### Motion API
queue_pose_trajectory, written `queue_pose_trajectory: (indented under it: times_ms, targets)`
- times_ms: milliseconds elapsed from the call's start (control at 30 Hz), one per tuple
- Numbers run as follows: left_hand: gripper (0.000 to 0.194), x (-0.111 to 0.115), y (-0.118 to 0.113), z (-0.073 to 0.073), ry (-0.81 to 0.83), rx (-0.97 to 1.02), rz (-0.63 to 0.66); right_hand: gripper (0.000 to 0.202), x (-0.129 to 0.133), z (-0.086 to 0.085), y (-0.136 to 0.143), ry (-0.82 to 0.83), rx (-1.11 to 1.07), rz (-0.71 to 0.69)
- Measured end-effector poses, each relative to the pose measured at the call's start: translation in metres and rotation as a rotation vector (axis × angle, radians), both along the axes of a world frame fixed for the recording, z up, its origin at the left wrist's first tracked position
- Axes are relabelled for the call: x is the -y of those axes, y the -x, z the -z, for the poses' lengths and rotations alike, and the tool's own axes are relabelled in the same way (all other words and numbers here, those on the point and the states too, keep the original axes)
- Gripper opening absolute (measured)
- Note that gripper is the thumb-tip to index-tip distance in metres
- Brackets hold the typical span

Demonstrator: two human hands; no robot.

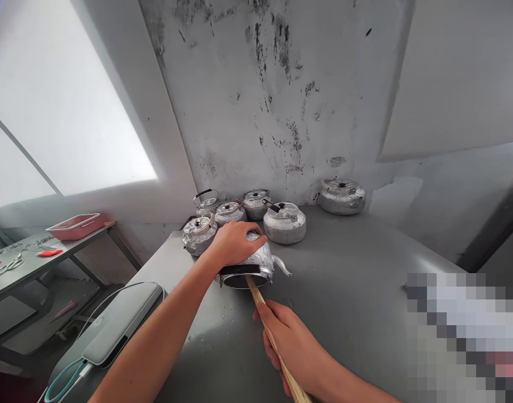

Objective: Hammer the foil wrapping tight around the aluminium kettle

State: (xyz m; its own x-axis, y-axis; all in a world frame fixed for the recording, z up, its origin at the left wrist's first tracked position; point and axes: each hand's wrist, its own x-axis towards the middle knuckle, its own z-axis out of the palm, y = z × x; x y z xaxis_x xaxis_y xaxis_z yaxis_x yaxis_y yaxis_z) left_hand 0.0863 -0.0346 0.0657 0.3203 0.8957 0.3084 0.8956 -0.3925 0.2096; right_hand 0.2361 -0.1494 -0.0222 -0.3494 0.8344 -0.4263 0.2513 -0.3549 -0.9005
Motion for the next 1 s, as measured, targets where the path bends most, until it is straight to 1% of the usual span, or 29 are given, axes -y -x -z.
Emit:
queue_pose_trajectory:
  times_ms: [167,367,467,633,767,900,1000]
  targets:
    - [0.034,0.0,0.0001,-0.0002,-0.004,-0.007,0.006,0.043,0.0009,-0.001,0.0004,-0.025,-0.016,-0.019]
    - [0.034,0.0004,-0.0004,-0.0008,0.004,-0.016,-0.007,0.044,0.0029,0.0009,0.0025,0.02,0.018,-0.025]
    - [0.035,0.0008,-0.0004,-0.0012,0.016,-0.012,-0.001,0.044,0.0029,0.0009,0.0014,0.006,-0.001,-0.006]
    - [0.035,0.0004,0.0,-0.0012,0.013,-0.014,-0.002,0.042,0.0035,-0.0036,0.0006,0.015,0.005,-0.02]
    - [0.035,-0.0001,-0.0002,-0.0005,0.002,-0.016,0.001,0.042,0.0035,-0.0065,0.0012,-0.019,0.003,-0.013]
    - [0.035,-0.0002,-0.0003,-0.0002,0.007,-0.016,-0.005,0.042,0.002,-0.0048,0.0006,-0.016,0.022,-0.025]
    - [0.035,-0.0001,-0.0002,0.0,0.001,-0.012,0.003,0.04,0.002,-0.0021,-0.0001,-0.015,0.04,-0.063]
